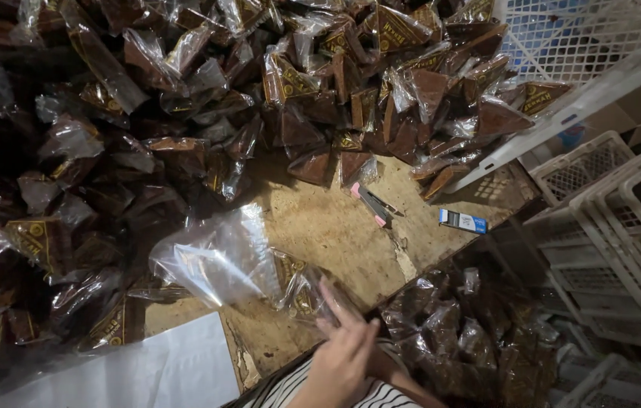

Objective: Packaging individually wrapped triangular bread pieces into larger plastic bags.

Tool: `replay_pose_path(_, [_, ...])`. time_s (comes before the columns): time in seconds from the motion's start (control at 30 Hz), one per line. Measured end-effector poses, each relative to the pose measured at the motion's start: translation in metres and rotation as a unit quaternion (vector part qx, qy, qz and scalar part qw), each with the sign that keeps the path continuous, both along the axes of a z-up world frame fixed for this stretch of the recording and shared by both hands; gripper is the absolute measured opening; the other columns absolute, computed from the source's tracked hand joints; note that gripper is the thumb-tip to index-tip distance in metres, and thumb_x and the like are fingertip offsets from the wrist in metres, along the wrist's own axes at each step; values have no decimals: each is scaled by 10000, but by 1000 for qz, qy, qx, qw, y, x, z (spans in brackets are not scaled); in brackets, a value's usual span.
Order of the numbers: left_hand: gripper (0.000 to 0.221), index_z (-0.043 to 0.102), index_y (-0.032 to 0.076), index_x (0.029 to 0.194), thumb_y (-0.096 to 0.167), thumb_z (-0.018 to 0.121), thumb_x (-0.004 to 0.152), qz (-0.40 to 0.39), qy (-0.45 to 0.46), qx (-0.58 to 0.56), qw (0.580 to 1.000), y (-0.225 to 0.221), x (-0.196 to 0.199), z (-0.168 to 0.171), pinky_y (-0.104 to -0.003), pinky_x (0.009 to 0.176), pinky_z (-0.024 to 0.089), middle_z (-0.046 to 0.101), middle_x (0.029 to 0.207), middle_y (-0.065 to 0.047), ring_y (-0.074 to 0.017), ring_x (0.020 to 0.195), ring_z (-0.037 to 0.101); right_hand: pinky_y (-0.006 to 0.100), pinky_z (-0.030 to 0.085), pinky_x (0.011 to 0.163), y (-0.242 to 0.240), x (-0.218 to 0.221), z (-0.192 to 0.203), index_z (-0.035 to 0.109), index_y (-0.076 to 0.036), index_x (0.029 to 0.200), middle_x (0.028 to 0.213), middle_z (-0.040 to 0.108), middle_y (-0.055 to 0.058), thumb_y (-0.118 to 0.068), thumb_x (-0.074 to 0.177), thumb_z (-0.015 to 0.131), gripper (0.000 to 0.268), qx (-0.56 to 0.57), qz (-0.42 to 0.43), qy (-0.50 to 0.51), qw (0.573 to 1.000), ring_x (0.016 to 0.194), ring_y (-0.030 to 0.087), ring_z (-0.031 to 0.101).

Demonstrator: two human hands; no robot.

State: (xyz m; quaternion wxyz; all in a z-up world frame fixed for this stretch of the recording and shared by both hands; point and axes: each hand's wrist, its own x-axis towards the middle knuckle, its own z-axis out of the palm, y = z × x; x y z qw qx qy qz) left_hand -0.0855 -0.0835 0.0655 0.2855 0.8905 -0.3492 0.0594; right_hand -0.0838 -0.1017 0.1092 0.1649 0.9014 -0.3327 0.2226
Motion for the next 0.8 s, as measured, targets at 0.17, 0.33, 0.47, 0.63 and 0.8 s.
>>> replay_pose_path(0.17, [271,681,108,860,251,532,1036,115,35,104,987,7,8,9,-236,328,482,690,680,-49,-130,498,649,223,548,538,-87,9,-104,566,-144,776,728,616,-10,-208,967,486,217,470,406,126,774,631,125,582])
replay_pose_path(0.33, [132,589,-48,846,28,484,873,-9,-115,67,991,-4,-30,-25,-418,322,388,508,821,-441,-448,491,568,216,380,778,-73,26,-27,562,-126,1069,1010,538,-44,-132,957,510,124,678,340,217,615,917,79,499])
replay_pose_path(0.47, [291,662,61,790,238,594,1011,-46,-20,-11,999,-2,-22,-21,-424,285,337,637,668,-138,-269,400,537,237,527,859,-54,69,16,509,-394,1354,1162,694,-61,-678,849,498,579,552,63,473,684,981,138,671])
replay_pose_path(0.63, [227,742,137,836,199,571,972,43,100,-62,992,49,83,53,-448,701,551,717,861,-65,-234,723,668,252,545,896,-79,95,-33,555,-134,1292,1199,698,25,-191,871,658,437,674,241,387,582,1024,139,677])
replay_pose_path(0.8, [511,536,343,1426,560,350,1003,199,82,158,964,88,118,2,-744,1166,102,323,1620,-87,-484,1497,190,378,495,848,-52,119,-32,655,9,1071,1130,657,236,-210,797,575,360,594,548,382,448,948,312,625])
